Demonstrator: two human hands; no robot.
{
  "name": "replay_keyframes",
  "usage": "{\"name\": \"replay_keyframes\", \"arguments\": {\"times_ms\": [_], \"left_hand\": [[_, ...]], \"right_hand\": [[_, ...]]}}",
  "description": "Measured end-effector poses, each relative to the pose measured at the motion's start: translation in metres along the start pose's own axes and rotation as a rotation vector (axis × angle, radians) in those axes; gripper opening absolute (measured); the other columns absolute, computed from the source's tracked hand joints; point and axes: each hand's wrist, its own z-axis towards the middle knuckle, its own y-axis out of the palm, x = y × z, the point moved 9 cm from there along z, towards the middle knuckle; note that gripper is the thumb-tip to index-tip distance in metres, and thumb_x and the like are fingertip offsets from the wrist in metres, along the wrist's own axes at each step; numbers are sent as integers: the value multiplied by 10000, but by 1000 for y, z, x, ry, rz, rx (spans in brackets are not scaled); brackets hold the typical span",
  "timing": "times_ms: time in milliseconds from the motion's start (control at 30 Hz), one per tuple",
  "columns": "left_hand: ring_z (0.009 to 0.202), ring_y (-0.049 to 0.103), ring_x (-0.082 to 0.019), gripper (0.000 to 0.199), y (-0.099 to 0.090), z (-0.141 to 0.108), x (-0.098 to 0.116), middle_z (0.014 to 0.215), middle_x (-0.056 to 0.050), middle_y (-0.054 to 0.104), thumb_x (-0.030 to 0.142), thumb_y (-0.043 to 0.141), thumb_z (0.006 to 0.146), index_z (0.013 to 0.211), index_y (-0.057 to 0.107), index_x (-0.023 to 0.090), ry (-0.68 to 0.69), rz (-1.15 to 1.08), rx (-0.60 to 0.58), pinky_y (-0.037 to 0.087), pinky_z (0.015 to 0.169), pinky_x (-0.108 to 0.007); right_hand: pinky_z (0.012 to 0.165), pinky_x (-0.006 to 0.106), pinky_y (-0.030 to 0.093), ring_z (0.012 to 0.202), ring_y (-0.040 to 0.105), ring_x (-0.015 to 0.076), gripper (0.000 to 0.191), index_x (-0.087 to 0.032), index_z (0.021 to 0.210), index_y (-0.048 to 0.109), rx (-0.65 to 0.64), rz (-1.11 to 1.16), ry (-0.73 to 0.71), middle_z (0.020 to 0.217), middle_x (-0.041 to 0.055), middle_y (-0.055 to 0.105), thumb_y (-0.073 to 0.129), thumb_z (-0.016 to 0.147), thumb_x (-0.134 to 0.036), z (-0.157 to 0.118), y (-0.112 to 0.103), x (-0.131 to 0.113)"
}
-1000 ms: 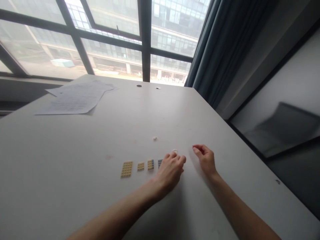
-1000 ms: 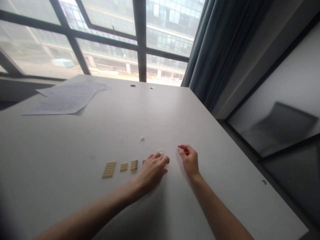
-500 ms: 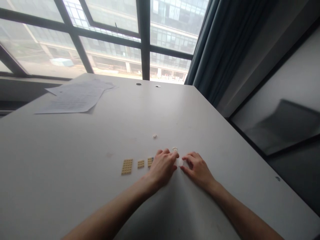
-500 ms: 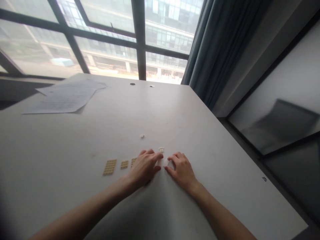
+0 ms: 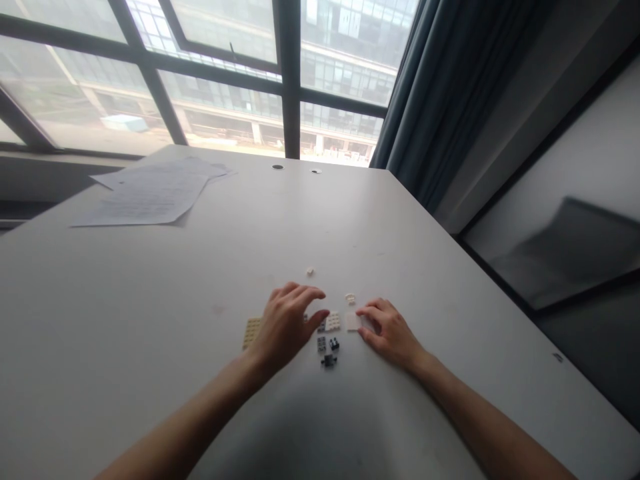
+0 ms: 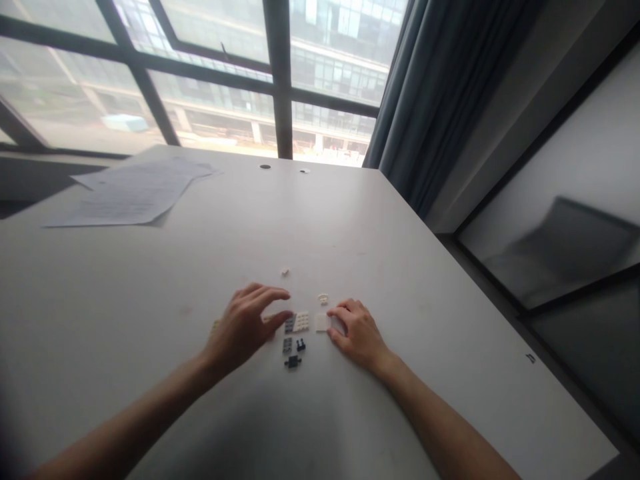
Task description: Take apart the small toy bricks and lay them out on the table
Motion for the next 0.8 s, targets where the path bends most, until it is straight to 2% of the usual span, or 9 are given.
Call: {"name": "replay_keyframes", "arguments": {"times_ms": [100,167,267,400,500,667,800], "left_hand": [[933,592,-221,203,-40,-15,-35,968,-35,687,392,571,856,962,631,229,-55,31,149,446,857,-371],[912,601,-223,225,-59,-28,-61,950,-28,678,423,555,854,959,633,240,-111,65,215,474,804,-353],[825,614,-210,246,-73,-48,-94,928,-22,665,453,548,843,942,633,244,-202,101,280,492,726,-328],[801,608,-201,243,-70,-67,-117,909,-21,658,457,536,844,924,632,249,-282,108,300,495,700,-315],[867,611,-210,218,-64,-71,-119,936,-23,665,436,534,850,910,631,251,-259,80,288,496,706,-314],[887,619,-213,199,-63,-71,-118,928,-22,672,416,533,858,876,633,245,-244,57,305,495,741,-320],[903,619,-213,193,-62,-73,-124,933,-22,667,412,541,856,882,635,246,-270,52,305,494,782,-326]], "right_hand": [[907,387,450,981,541,223,272,-212,1028,656,3,5,14,1022,67,596,657,759,-174,0,1,-1],[906,395,449,979,542,228,272,-206,1033,653,-1,-1,23,1023,71,598,670,762,-202,0,1,-1],[902,402,449,984,545,235,297,-208,1047,651,-5,-17,23,1017,72,600,699,758,-259,1,1,-1],[903,392,453,985,553,229,319,-223,1066,656,-18,-17,-6,1014,67,603,714,758,-280,5,4,-2],[893,384,461,964,561,218,284,-235,1050,670,-28,-1,-32,992,59,608,708,771,-275,8,7,-2],[893,374,464,964,565,210,262,-234,1033,680,-42,37,-38,993,57,613,708,775,-264,12,8,-1],[914,375,455,1003,554,217,327,-219,1080,658,-71,53,-39,1026,63,611,724,762,-255,12,8,1]]}}
